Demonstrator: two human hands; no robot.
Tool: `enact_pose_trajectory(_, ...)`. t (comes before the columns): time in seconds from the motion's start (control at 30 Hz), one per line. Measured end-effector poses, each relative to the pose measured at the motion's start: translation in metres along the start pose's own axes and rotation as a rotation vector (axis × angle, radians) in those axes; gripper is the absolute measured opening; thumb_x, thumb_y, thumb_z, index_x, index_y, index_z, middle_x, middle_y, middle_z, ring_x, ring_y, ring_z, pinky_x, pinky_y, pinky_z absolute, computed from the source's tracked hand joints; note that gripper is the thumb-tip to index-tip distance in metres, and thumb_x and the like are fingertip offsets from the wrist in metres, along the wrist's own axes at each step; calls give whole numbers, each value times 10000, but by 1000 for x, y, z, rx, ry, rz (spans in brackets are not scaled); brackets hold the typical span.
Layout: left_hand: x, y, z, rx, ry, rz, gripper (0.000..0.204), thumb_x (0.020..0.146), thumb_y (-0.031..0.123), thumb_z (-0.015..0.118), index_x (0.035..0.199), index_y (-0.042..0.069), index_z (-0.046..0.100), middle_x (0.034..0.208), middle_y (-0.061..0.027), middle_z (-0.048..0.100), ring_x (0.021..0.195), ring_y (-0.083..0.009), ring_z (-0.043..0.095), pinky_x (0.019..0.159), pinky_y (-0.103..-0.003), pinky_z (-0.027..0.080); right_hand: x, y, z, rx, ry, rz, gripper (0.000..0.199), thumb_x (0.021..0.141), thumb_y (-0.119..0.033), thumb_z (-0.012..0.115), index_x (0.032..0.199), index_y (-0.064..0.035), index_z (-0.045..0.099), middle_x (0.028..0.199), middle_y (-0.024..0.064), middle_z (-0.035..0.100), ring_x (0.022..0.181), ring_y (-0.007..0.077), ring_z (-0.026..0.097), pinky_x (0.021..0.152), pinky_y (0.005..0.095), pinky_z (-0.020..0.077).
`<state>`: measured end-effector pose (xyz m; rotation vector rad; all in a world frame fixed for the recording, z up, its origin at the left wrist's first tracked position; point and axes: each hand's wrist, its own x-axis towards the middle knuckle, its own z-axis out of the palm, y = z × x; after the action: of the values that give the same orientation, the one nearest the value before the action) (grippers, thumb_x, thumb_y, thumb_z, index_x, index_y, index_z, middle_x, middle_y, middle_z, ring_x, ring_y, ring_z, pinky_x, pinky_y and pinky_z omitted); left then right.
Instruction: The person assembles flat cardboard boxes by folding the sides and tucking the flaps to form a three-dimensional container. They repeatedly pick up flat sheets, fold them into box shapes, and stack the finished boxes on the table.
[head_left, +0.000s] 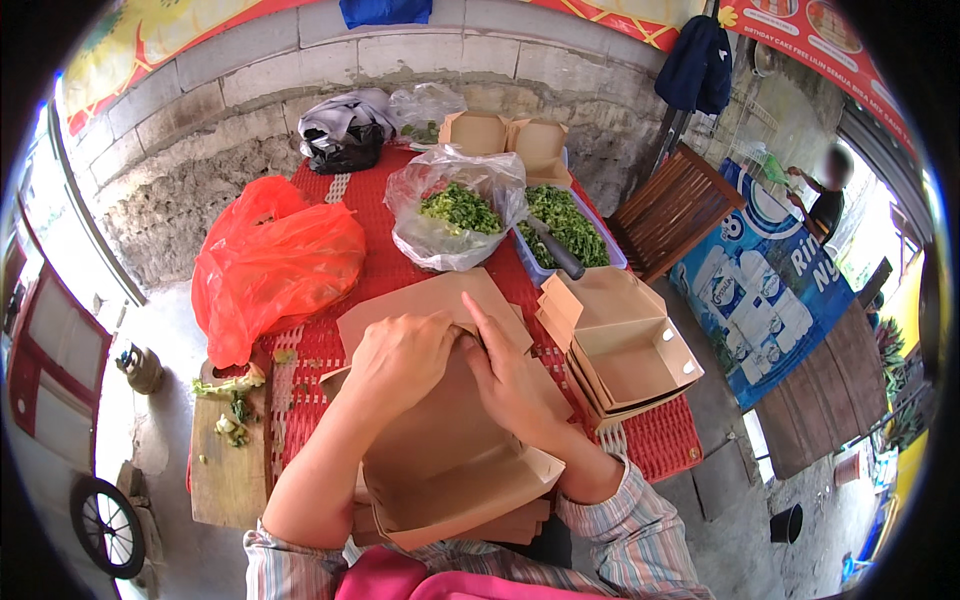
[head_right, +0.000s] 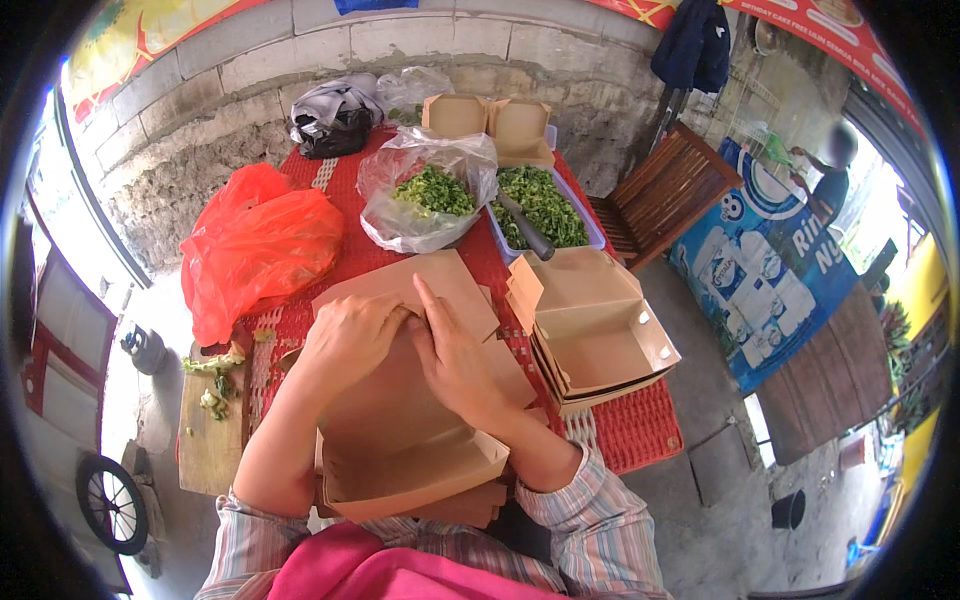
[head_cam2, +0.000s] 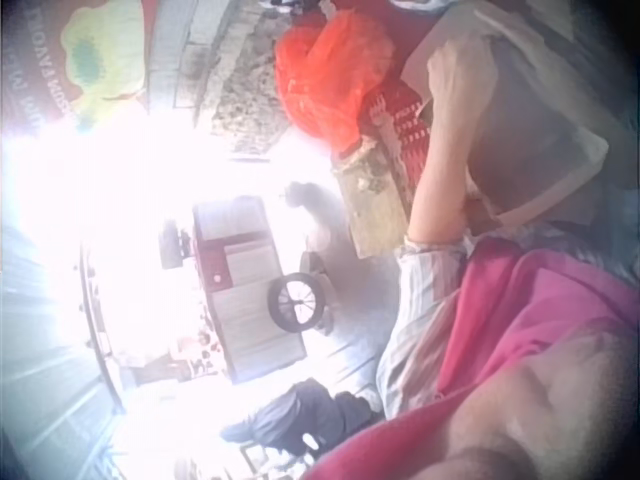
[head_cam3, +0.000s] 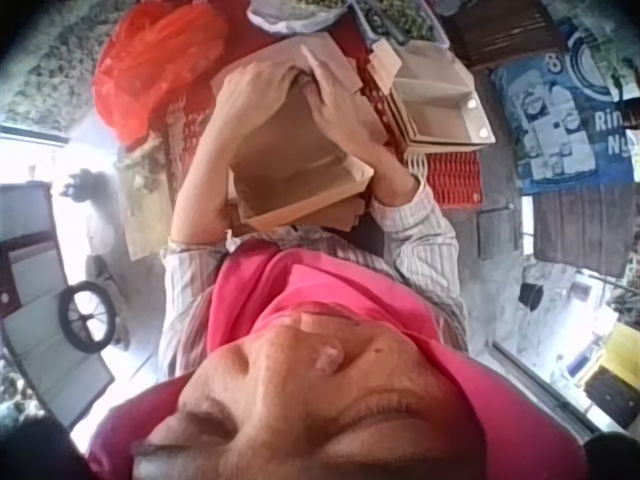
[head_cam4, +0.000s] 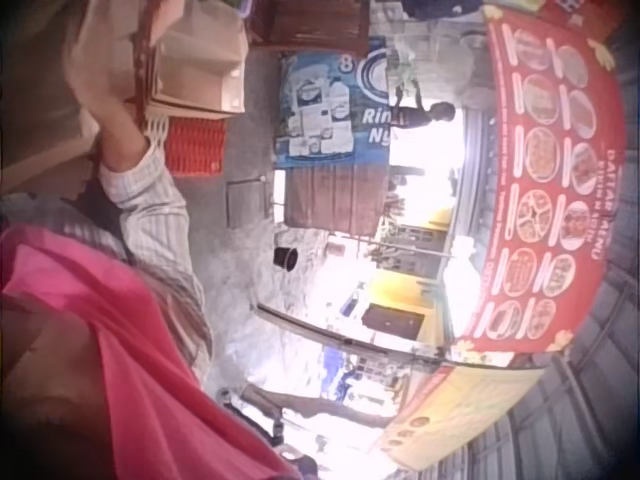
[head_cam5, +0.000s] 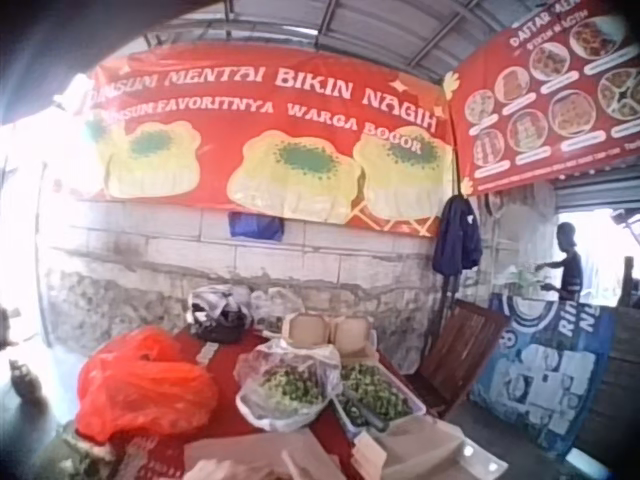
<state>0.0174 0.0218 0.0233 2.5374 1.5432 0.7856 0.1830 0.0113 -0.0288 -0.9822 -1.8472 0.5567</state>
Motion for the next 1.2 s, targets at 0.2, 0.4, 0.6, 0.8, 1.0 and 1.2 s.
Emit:
enact_pose_trajectory(0.2,-10,1,-10,-23,35,-33,168,900,195,595,885,46,671,727,-202,654,695,-401,645,629,-486,513,2,-3,4,342,16,-27,492,1082,-247,356,1518,-20,316,1243,140,556,1132,232,542,1025,329,374)
enact_pose_trajectory(0.4,-12,-2,-10,-10,50,-45,169,892,191,606,856,40,673,708,-206,643,673,-401,639,605,-475,516,2,-10,5,433,-7,172,489,1074,-262,424,1493,-18,371,1343,94,527,1210,141,474,1071,260,317)
enact_pose_trajectory(0.6,-13,0,-11,-31,79,-38,151,896,172,591,869,34,647,690,-222,626,674,-412,631,603,-496,506,3,-4,7,489,-83,315,373,1043,-233,520,1356,-32,551,1018,2,613,900,50,507,805,230,430)
enact_pose_trajectory(0.8,-14,-2,-17,-93,-5,-40,113,911,112,555,933,5,585,726,-247,624,727,-447,623,644,-519,493,3,-11,10,556,10,359,251,1011,-219,589,1111,-2,667,809,-65,599,727,8,489,620,193,413)
enact_pose_trajectory(1.0,-16,-8,-19,-214,8,-14,134,913,106,564,974,-11,587,778,-248,633,787,-441,625,694,-500,493,1,-5,15,605,27,332,196,1000,-195,609,1026,-9,666,813,-61,594,739,8,486,626,196,411)
enact_pose_trajectory(1.2,-15,-5,-28,-203,-41,16,162,905,154,604,911,-7,625,798,-211,642,777,-408,625,681,-464,497,-2,0,17,578,49,254,150,989,-159,622,977,-16,666,775,-66,580,721,-2,472,612,190,392)
